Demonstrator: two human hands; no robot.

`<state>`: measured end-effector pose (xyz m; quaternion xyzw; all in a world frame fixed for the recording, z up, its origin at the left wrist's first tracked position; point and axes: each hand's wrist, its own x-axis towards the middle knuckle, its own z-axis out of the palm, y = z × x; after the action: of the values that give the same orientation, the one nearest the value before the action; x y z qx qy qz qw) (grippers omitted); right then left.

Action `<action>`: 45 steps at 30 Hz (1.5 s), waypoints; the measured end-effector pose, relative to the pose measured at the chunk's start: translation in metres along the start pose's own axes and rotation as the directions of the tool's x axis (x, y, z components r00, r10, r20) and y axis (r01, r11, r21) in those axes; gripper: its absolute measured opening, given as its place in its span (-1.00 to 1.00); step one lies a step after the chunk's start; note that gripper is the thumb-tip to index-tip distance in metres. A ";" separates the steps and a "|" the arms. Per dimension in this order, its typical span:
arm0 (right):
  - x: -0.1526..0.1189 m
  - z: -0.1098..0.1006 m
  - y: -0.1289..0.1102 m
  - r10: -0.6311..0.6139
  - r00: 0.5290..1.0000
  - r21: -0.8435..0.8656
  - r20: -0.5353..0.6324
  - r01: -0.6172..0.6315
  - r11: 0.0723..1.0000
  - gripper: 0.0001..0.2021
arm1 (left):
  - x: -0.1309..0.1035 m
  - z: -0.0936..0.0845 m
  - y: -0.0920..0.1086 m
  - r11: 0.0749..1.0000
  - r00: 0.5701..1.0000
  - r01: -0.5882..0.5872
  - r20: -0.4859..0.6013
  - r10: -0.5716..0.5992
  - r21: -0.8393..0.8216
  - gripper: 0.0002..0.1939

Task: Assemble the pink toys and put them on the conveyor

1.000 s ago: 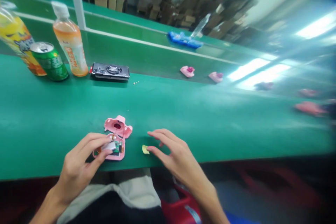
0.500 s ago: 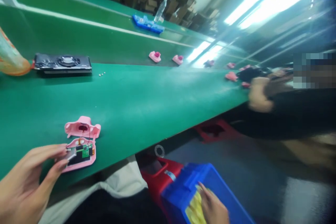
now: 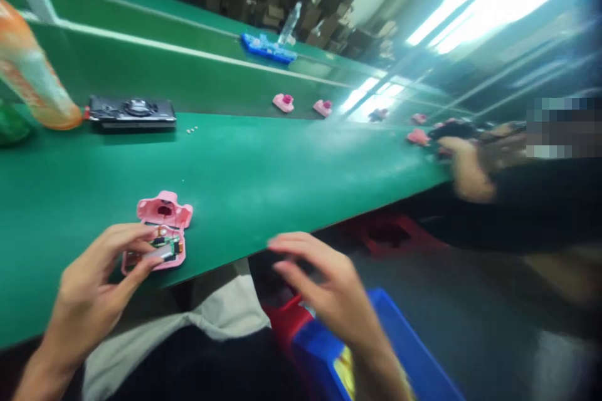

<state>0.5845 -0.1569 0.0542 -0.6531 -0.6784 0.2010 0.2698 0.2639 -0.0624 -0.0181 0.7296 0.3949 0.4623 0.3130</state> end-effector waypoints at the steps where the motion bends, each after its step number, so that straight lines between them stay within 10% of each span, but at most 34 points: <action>1: 0.025 0.020 -0.022 -0.198 0.978 0.122 0.070 0.189 0.974 -0.79 | 0.003 0.001 0.006 0.999 0.999 -0.039 0.020 0.039 0.018 -0.73; 5: 0.083 0.075 -0.069 -0.499 0.821 0.265 0.276 0.435 0.861 -0.95 | 0.007 0.004 0.013 0.998 0.997 -0.063 0.034 0.063 0.017 -0.76; 13: 0.102 0.073 -0.069 -0.495 0.814 0.350 0.305 0.387 0.853 -0.87 | 0.006 0.007 0.012 0.996 0.998 -0.054 0.018 0.055 -0.070 -0.74; 22: 0.088 0.092 -0.058 -0.372 0.925 0.438 0.074 0.305 0.846 -0.84 | -0.010 -0.001 0.008 0.933 1.000 -0.014 0.012 0.010 0.360 -0.73; 45: 0.070 0.116 -0.057 -0.499 0.860 0.000 0.105 0.502 0.865 -0.66 | -0.015 0.009 0.009 0.901 1.000 0.026 -0.025 -0.017 0.432 -0.84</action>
<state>0.4670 -0.0817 0.0070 -0.4471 -0.8401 0.1477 0.2692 0.2703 -0.0802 -0.0207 0.7717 0.4988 0.3672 0.1442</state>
